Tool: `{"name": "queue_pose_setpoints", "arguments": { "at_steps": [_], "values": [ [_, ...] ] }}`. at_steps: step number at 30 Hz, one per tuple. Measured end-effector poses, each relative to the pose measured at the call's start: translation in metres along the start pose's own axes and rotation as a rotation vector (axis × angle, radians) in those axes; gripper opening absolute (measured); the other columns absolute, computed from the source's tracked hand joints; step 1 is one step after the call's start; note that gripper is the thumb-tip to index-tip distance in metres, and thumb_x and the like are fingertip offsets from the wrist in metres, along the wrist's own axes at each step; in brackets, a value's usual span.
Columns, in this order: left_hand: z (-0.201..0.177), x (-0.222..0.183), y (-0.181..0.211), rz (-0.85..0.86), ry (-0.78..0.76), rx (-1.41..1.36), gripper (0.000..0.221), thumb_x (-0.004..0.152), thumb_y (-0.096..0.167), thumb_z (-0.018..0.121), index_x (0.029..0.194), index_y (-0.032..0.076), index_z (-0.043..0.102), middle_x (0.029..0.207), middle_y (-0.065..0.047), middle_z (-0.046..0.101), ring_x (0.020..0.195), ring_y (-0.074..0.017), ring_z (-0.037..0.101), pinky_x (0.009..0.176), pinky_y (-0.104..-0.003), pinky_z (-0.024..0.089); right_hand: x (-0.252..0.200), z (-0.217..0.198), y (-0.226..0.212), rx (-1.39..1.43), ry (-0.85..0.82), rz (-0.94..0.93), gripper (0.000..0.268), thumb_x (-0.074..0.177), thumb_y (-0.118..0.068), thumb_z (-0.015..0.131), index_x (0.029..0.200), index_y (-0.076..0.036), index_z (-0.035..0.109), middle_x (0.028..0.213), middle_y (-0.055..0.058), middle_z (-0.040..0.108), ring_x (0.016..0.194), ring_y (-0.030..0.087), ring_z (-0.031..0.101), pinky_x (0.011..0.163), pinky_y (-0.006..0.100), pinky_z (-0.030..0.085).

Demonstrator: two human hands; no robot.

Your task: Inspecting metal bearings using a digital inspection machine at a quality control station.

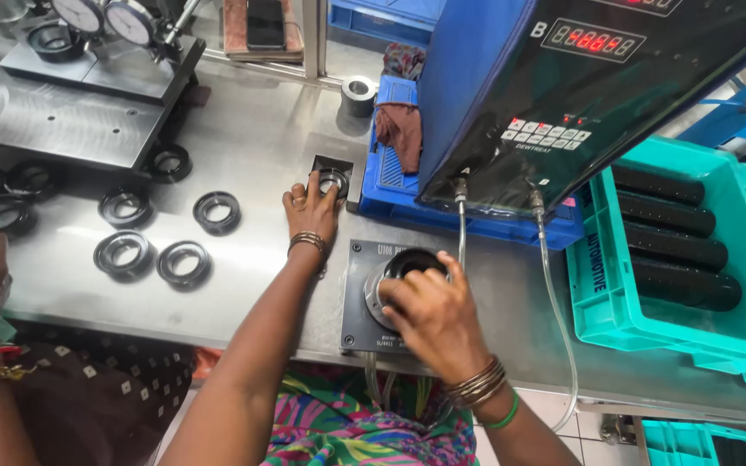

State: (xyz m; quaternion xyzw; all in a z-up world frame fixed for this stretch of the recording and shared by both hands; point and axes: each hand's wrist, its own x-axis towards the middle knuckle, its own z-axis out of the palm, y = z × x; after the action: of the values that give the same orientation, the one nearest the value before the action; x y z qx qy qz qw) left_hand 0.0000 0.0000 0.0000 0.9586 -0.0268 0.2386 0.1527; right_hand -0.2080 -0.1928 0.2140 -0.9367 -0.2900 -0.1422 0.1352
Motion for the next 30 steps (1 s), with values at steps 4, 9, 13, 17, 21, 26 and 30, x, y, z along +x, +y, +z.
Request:
{"name": "queue_pose_setpoints", "arguments": {
  "at_steps": [4, 9, 13, 17, 21, 26, 30],
  "values": [
    [-0.041, -0.014, 0.008, -0.035, -0.063, 0.01, 0.033, 0.092, 0.042, 0.068, 0.115, 0.018, 0.071, 0.14, -0.011, 0.05, 0.124, -0.0341, 0.044, 0.104, -0.052, 0.029, -0.012, 0.001, 0.032, 0.219, 0.121, 0.042, 0.034, 0.072, -0.02, 0.085, 0.1, -0.015, 0.067, 0.095, -0.002, 0.071, 0.089, 0.018, 0.07, 0.108, 0.051, 0.039],
    [-0.079, -0.059, -0.006, -0.035, -0.147, 0.015, 0.04, 0.085, 0.046, 0.072, 0.11, 0.016, 0.069, 0.129, -0.012, 0.053, 0.127, -0.0307, 0.046, 0.109, -0.052, 0.031, -0.043, 0.003, 0.082, 1.105, 0.345, 0.584, 0.033, 0.084, -0.005, 0.082, 0.106, -0.01, 0.058, 0.099, 0.001, 0.067, 0.087, 0.01, 0.066, 0.076, 0.026, 0.055],
    [-0.106, -0.078, 0.018, -0.085, 0.027, -0.122, 0.044, 0.085, 0.039, 0.074, 0.12, 0.015, 0.065, 0.134, -0.015, 0.052, 0.128, -0.0328, 0.048, 0.107, -0.051, 0.037, -0.053, -0.005, 0.094, 1.21, 0.456, 0.594, 0.034, 0.086, -0.002, 0.079, 0.108, -0.009, 0.055, 0.102, 0.005, 0.066, 0.089, 0.012, 0.066, 0.078, 0.029, 0.057],
    [-0.188, -0.084, 0.1, 0.157, -0.114, -0.708, 0.073, 0.07, 0.053, 0.088, 0.123, 0.011, 0.06, 0.127, -0.018, 0.055, 0.116, -0.0378, 0.053, 0.098, -0.051, 0.044, -0.048, -0.016, 0.087, 1.199, 0.532, 0.629, 0.025, 0.095, -0.001, 0.071, 0.11, -0.008, 0.053, 0.102, 0.009, 0.067, 0.09, 0.016, 0.068, 0.08, 0.029, 0.055],
    [-0.187, -0.083, 0.121, 0.226, -0.35, -0.55, 0.085, 0.064, 0.047, 0.089, 0.133, 0.012, 0.054, 0.124, -0.019, 0.051, 0.116, -0.0406, 0.051, 0.1, -0.05, 0.044, -0.055, -0.021, 0.084, 1.226, 0.541, 0.588, 0.019, 0.099, -0.002, 0.065, 0.112, -0.008, 0.053, 0.105, 0.012, 0.069, 0.09, 0.017, 0.067, 0.086, 0.028, 0.055],
    [-0.164, -0.073, 0.081, 0.63, -0.36, -0.717, 0.072, 0.074, 0.035, 0.085, 0.138, 0.018, 0.057, 0.143, -0.016, 0.052, 0.132, -0.0412, 0.05, 0.112, -0.047, 0.043, -0.071, -0.019, 0.093, 1.171, 0.521, 0.676, 0.023, 0.094, -0.003, 0.067, 0.113, -0.006, 0.054, 0.101, 0.012, 0.069, 0.088, 0.017, 0.068, 0.081, 0.03, 0.055],
    [-0.188, -0.071, 0.1, 0.514, -0.383, -0.67, 0.093, 0.064, 0.054, 0.092, 0.136, 0.012, 0.051, 0.134, -0.022, 0.052, 0.127, -0.0445, 0.046, 0.105, -0.051, 0.038, -0.07, -0.017, 0.091, 1.165, 0.491, 0.71, 0.025, 0.092, -0.004, 0.069, 0.113, -0.006, 0.055, 0.101, 0.011, 0.069, 0.088, 0.017, 0.069, 0.081, 0.03, 0.055]
  ]
}}
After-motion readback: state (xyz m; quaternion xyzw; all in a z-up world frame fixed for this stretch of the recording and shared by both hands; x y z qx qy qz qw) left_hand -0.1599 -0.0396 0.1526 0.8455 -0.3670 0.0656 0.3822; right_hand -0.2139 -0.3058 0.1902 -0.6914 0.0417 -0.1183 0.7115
